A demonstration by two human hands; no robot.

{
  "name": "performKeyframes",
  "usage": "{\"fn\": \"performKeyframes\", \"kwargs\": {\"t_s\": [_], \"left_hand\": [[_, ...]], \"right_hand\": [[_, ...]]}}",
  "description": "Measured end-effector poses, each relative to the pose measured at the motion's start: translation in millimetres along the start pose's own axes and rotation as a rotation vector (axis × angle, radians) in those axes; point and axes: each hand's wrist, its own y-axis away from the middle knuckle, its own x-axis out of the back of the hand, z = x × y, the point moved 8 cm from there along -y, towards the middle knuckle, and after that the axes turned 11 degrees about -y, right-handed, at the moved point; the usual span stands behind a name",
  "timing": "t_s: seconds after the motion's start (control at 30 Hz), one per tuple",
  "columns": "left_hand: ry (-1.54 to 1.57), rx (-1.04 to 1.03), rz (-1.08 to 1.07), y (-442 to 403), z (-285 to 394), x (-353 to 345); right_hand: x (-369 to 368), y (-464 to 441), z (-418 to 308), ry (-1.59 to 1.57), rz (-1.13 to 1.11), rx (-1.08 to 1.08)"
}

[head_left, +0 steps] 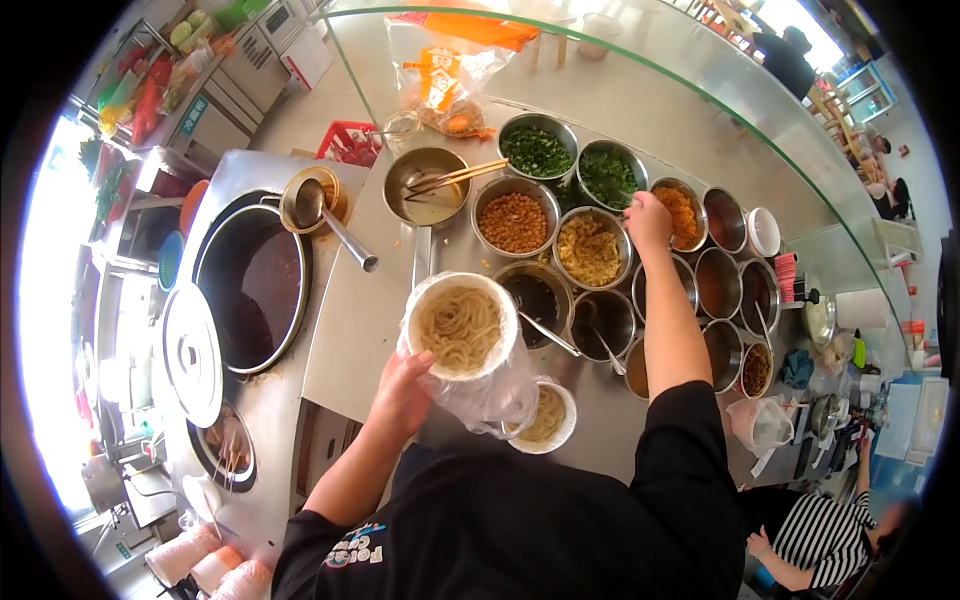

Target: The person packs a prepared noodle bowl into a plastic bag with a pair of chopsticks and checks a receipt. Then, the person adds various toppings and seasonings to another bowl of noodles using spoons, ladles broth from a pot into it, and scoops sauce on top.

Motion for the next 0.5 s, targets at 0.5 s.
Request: {"fn": "performKeyframes", "kwargs": {"t_s": [0.5], "left_hand": [[-0.039,0.120,0.054,-48,-9,9]], "right_hand": [[-119,91,-83,0.102,-0.354,0.186]]}}
